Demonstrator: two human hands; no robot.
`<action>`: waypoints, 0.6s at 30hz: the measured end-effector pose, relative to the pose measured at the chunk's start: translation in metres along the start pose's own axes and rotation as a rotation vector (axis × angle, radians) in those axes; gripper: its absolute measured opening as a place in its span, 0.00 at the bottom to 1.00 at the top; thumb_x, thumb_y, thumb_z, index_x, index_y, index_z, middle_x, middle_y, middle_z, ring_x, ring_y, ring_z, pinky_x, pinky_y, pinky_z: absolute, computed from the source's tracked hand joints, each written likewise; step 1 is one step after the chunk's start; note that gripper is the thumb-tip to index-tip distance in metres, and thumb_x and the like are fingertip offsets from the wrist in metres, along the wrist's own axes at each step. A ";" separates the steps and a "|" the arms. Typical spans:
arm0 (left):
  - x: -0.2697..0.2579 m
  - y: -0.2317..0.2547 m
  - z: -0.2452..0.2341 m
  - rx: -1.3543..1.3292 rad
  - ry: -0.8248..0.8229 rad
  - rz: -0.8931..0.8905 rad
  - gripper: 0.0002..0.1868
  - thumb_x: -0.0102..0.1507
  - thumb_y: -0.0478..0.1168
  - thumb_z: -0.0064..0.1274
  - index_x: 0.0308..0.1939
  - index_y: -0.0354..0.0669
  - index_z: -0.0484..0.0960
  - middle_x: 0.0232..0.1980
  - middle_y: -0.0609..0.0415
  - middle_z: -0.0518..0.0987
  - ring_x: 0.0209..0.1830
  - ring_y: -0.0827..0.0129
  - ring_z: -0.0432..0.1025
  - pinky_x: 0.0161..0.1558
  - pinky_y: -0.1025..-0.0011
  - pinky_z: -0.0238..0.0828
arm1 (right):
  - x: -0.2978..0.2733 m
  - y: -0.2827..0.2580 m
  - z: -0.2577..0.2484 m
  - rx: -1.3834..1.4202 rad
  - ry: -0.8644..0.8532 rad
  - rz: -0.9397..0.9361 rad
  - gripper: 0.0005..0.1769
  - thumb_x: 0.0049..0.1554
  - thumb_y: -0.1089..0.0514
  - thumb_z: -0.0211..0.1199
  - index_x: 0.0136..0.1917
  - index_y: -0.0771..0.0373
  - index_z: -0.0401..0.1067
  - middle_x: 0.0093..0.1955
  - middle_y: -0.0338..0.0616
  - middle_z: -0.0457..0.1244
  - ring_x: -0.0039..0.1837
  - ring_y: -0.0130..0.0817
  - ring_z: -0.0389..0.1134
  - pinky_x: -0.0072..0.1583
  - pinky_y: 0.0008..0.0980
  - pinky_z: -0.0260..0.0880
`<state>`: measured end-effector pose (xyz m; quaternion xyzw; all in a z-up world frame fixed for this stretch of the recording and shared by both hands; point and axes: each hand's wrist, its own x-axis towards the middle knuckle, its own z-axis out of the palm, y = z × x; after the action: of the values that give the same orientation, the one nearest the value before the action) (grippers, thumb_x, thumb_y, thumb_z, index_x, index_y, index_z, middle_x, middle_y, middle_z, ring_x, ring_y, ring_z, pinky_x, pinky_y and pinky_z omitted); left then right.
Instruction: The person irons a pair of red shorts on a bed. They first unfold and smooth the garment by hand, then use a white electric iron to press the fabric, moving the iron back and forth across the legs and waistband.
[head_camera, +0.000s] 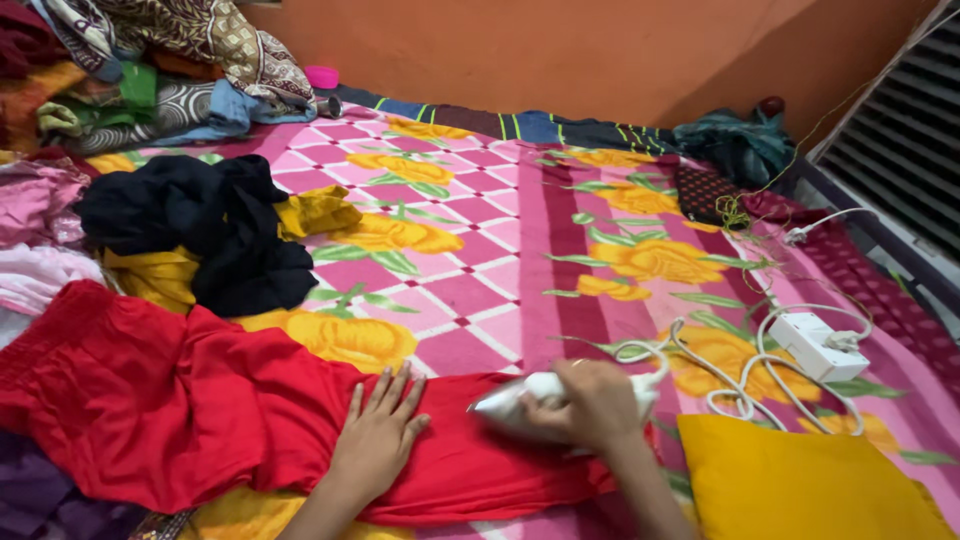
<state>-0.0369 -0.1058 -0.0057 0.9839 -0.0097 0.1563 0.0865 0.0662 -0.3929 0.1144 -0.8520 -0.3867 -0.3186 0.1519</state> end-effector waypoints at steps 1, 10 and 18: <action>-0.001 -0.005 0.001 0.009 0.007 -0.017 0.35 0.68 0.59 0.38 0.77 0.51 0.56 0.81 0.50 0.51 0.80 0.56 0.44 0.73 0.45 0.38 | 0.000 -0.008 0.007 0.000 0.005 -0.004 0.26 0.44 0.33 0.71 0.31 0.57 0.71 0.26 0.45 0.63 0.31 0.45 0.68 0.36 0.45 0.67; -0.004 -0.011 -0.001 0.045 0.019 -0.112 0.42 0.65 0.66 0.37 0.78 0.50 0.52 0.82 0.46 0.44 0.81 0.52 0.38 0.72 0.41 0.35 | 0.007 0.042 0.022 -0.164 0.000 0.152 0.23 0.45 0.36 0.69 0.33 0.57 0.73 0.30 0.47 0.67 0.34 0.47 0.70 0.38 0.47 0.68; 0.001 -0.004 -0.009 0.093 -0.048 -0.185 0.46 0.64 0.69 0.35 0.80 0.51 0.50 0.85 0.47 0.42 0.84 0.51 0.36 0.72 0.41 0.33 | 0.004 0.047 0.017 -0.142 -0.095 0.156 0.24 0.43 0.33 0.69 0.35 0.56 0.75 0.30 0.49 0.68 0.35 0.48 0.71 0.38 0.48 0.68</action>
<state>-0.0384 -0.1002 0.0020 0.9870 0.0861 0.1241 0.0547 0.1111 -0.4129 0.1042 -0.9023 -0.3024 -0.2916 0.0970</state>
